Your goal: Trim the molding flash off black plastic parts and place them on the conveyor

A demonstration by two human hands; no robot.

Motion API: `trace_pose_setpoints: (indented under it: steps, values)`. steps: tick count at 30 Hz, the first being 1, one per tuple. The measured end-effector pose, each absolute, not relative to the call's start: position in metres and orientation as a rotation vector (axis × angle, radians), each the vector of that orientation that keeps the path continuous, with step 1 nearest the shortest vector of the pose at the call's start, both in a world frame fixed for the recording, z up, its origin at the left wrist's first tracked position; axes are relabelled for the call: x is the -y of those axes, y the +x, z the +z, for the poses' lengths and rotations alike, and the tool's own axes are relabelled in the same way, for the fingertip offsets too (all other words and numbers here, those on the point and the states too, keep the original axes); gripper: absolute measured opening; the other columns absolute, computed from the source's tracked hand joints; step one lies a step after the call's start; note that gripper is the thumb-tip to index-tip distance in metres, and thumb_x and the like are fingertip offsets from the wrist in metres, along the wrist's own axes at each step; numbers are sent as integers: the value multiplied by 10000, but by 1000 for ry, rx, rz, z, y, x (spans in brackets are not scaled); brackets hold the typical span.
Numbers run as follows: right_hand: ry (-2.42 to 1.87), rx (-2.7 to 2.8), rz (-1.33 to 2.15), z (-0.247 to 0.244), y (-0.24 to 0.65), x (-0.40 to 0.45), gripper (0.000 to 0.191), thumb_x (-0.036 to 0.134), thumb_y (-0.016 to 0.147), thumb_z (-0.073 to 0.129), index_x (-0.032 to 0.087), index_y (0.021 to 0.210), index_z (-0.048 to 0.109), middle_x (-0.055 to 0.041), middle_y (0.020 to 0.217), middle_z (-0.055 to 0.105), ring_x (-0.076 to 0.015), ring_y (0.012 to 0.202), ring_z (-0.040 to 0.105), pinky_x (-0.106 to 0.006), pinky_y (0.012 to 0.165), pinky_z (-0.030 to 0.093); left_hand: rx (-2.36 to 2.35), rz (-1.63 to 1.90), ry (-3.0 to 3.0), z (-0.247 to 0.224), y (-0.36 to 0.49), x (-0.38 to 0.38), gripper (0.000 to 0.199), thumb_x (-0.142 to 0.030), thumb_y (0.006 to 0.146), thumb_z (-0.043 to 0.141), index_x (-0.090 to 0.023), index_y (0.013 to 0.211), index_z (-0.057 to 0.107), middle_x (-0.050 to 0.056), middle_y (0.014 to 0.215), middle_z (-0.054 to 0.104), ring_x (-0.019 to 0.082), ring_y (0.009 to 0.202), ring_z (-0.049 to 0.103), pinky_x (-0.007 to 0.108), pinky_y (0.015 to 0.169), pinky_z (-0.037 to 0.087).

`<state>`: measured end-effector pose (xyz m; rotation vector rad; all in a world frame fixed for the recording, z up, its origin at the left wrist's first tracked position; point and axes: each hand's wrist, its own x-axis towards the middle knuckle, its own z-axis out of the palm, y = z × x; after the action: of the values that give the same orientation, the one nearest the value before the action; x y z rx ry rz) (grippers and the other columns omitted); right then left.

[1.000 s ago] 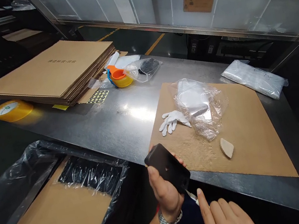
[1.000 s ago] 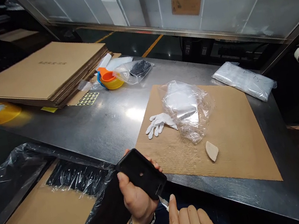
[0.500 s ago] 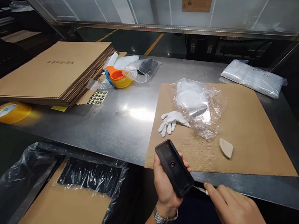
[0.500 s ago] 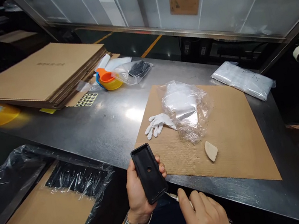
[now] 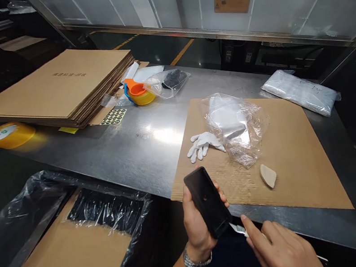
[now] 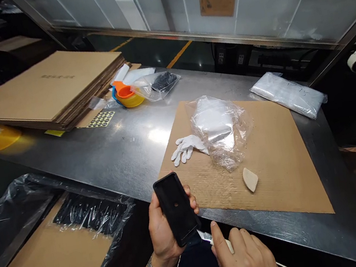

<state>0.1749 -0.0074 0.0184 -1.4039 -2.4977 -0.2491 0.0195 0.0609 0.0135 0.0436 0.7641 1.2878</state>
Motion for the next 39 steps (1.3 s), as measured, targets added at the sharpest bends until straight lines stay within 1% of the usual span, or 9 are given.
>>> trace_pose_setpoints:
  steps: [4,8,11,14,17,20,23,28,39]
  values:
    - [-1418,2516,-180,19,176,7,296,239,928,399,139,1122,600,15,578,502,-92,469,510,-223,449,352,-793,1319,71,14,21,-60,453,-512,830,416,-241,1183,506,20,732,601,151,562,562,269,512,482]
    - [-1428,2547,-143,17,178,7,304,233,935,368,147,1121,593,12,591,512,-95,481,520,-220,442,348,-805,1315,104,13,22,-59,538,-513,822,435,-277,1302,384,16,740,599,159,562,566,276,510,480]
    - [-1444,2550,-164,16,179,7,307,233,935,361,149,1116,594,13,585,505,-98,473,510,-229,449,343,-815,1314,115,11,23,-59,527,-502,826,436,-278,1301,386,13,739,598,159,562,565,273,504,477]
    - [-1450,2544,-223,15,179,6,299,236,925,387,152,1126,591,13,579,497,-108,468,493,-247,463,335,-833,1298,100,9,23,-60,463,-487,829,441,-255,1229,463,12,738,600,151,565,565,268,511,480]
    - [-1416,2537,-234,15,180,4,293,233,917,413,155,1143,583,13,582,500,-115,485,488,-254,481,330,-875,1226,58,7,22,-62,432,-513,819,447,-150,998,597,33,725,602,142,563,568,261,519,489]
    - [-1373,2517,-154,16,182,3,280,219,923,415,139,1126,589,10,597,514,-107,509,500,-246,497,334,-906,1155,37,6,20,-63,471,-541,809,446,-104,832,619,50,715,605,136,557,572,251,518,494]
    - [-1355,2508,-121,16,183,3,267,207,924,417,125,1102,598,13,592,517,-101,499,500,-244,499,340,-907,1180,69,7,20,-64,449,-530,819,441,-136,963,599,34,724,606,133,547,571,250,507,490]
    - [-1374,2541,-99,18,181,4,288,206,937,368,129,1086,601,10,582,522,-101,488,513,-237,483,346,-887,1231,152,10,23,-61,508,-510,844,406,-248,1279,410,14,732,599,140,557,570,258,508,488]
    - [-1389,2550,20,26,178,-1,391,220,966,243,131,1018,621,-5,553,542,-101,447,538,-225,435,319,-908,1302,296,8,22,-54,608,-521,842,401,-216,1359,303,46,750,606,160,579,568,300,535,496]
